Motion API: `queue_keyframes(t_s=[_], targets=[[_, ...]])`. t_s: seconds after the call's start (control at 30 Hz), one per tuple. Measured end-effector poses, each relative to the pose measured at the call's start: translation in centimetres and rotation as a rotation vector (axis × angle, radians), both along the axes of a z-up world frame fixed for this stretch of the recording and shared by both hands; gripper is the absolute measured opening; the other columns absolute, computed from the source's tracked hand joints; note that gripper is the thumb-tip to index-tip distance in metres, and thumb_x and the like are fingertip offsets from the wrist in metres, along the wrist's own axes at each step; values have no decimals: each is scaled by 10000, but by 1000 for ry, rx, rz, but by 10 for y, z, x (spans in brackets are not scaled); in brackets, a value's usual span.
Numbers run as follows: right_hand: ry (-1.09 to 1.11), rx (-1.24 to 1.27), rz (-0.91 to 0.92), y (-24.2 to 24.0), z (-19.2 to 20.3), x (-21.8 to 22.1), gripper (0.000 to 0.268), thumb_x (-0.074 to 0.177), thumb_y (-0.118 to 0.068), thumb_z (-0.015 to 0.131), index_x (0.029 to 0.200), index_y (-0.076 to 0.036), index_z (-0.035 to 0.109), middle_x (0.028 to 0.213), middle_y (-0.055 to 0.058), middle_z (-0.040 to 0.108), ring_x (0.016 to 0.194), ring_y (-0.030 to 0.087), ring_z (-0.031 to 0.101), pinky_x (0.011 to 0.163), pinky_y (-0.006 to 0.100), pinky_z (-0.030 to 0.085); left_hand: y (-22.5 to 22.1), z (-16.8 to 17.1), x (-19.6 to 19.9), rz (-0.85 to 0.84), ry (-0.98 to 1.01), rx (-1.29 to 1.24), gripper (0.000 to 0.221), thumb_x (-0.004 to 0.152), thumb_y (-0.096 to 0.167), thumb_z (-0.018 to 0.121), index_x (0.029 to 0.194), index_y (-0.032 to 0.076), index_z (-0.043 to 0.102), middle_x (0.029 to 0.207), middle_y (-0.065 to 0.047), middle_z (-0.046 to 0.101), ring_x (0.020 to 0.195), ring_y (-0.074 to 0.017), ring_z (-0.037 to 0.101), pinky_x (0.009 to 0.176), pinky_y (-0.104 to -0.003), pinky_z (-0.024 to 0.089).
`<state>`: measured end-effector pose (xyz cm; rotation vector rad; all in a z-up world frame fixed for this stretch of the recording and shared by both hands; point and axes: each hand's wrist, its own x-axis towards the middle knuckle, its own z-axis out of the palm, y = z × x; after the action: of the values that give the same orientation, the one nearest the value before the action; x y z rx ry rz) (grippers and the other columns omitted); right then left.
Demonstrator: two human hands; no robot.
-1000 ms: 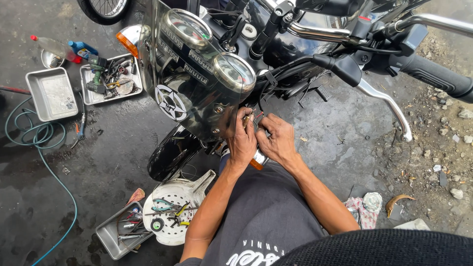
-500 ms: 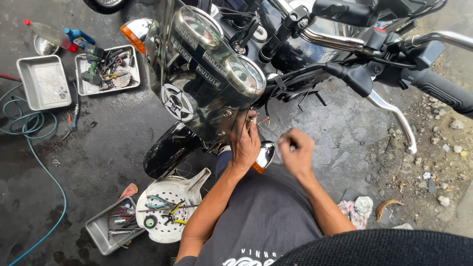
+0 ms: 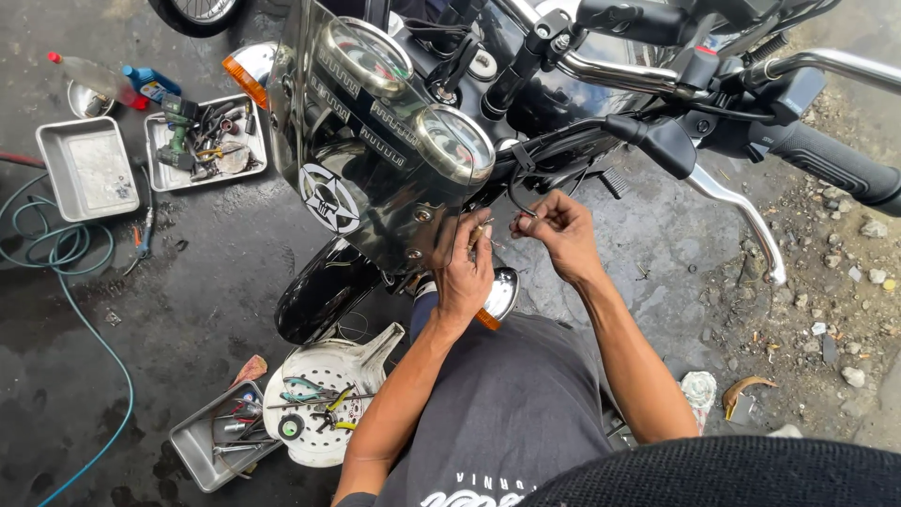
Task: Repairing the electrical wiring and testing the front lights of a motorcycle using a test light.
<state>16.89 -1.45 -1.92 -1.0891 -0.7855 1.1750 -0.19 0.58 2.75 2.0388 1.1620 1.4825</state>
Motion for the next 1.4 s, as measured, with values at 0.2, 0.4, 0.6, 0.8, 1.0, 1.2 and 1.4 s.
queue_keyframes(t_s=[0.2, 0.4, 0.6, 0.8, 1.0, 1.2, 1.4], targets=[[-320, -7, -201, -13, 33, -16, 489, 810, -6, 790, 1197, -29, 491, 1041, 186, 645, 958, 274, 666, 851, 414, 597, -3, 6, 0, -14, -15, -33, 127, 993, 87, 639, 1081, 85, 730, 936, -55, 710, 858, -271, 713, 798, -363, 574], [-811, 211, -178, -17, 45, -18, 186, 940, -278, 780, 790, -172, 748, 595, 16, 554, 534, 172, 534, 505, 304, 433, -4, 11, 1, -18, -8, -44, 92, 1004, 133, 647, 1027, 92, 726, 918, -55, 696, 859, -281, 710, 788, -371, 572], [-626, -149, 64, -6, 68, -26, 134, 937, -226, 716, 876, -133, 790, 566, 37, 661, 543, 110, 580, 535, 282, 483, -3, -2, -3, -58, -22, -25, 92, 999, 118, 649, 995, 80, 733, 908, -59, 694, 844, -279, 718, 773, -362, 579], [-577, -148, 204, 0, 52, -9, 88, 835, -176, 769, 867, -97, 749, 616, 41, 616, 614, 134, 564, 613, 328, 499, -5, -1, -4, -82, -33, -48, 110, 1007, 119, 632, 1013, 93, 738, 921, -50, 713, 863, -263, 730, 791, -352, 581], [-439, -73, 8, -11, -2, 14, 152, 874, -6, 730, 805, -66, 609, 688, 65, 600, 690, 170, 607, 590, 277, 523, -4, -14, -2, -84, -65, -76, 129, 1019, 92, 601, 1001, 69, 726, 900, -75, 701, 846, -289, 722, 785, -365, 584], [-338, -98, 133, -21, 56, 10, 120, 842, -56, 745, 930, 14, 702, 692, 87, 631, 670, 135, 623, 538, 250, 554, -3, -21, -1, -85, -37, -58, 127, 1019, 115, 610, 996, 91, 733, 909, -55, 707, 856, -260, 724, 798, -341, 581], [-476, -133, 113, -6, 63, -19, 97, 887, -139, 731, 826, -64, 747, 550, 57, 616, 541, 100, 545, 509, 253, 477, -4, 1, -5, -119, -50, -107, 133, 1015, 78, 600, 1012, 78, 732, 918, -76, 700, 872, -280, 719, 798, -369, 578]])
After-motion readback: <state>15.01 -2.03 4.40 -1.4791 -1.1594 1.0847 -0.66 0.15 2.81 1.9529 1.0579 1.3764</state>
